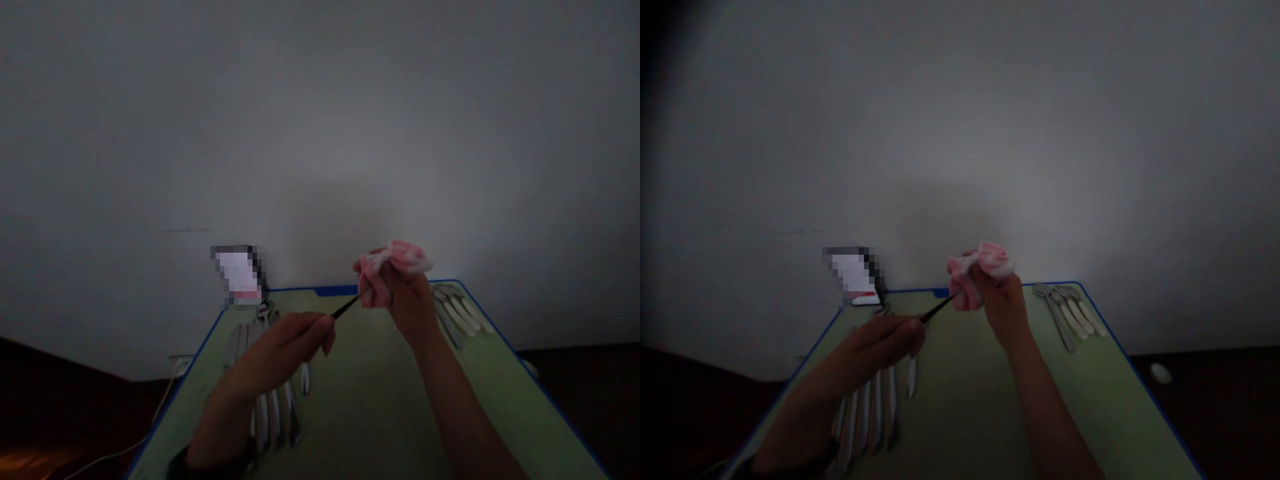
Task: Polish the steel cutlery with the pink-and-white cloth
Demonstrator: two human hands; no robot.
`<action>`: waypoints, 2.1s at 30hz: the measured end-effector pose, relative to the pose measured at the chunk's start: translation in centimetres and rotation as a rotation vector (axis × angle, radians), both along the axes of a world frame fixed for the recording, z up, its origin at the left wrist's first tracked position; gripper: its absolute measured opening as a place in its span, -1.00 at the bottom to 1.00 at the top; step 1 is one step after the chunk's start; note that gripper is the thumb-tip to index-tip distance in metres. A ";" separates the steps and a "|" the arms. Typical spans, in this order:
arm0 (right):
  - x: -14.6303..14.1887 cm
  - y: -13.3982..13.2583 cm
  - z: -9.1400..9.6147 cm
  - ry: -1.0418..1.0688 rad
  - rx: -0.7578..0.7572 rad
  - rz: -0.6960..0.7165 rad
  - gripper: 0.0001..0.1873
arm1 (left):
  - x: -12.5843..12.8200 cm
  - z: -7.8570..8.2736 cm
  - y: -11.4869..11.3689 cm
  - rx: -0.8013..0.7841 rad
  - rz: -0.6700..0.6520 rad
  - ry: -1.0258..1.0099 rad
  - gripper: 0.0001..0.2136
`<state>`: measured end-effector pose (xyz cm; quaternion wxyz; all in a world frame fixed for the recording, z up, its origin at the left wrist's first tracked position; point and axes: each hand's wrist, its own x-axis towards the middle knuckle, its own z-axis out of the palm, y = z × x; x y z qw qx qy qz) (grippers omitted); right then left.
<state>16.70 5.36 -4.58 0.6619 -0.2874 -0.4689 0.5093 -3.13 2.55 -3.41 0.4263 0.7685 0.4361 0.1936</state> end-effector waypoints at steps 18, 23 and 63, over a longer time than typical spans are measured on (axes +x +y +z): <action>2.6 0.8 -0.2 -0.157 -0.179 0.344 -0.70 | -0.1 -0.6 1.1 -0.103 0.009 0.009 -0.59; 5.4 0.4 1.0 -0.555 -0.155 0.426 -0.65 | -0.7 0.6 0.8 -0.054 -0.012 0.193 -0.61; 5.3 0.0 2.0 -0.554 -0.098 0.196 -0.77 | 0.4 0.9 0.8 0.245 0.039 0.146 -0.69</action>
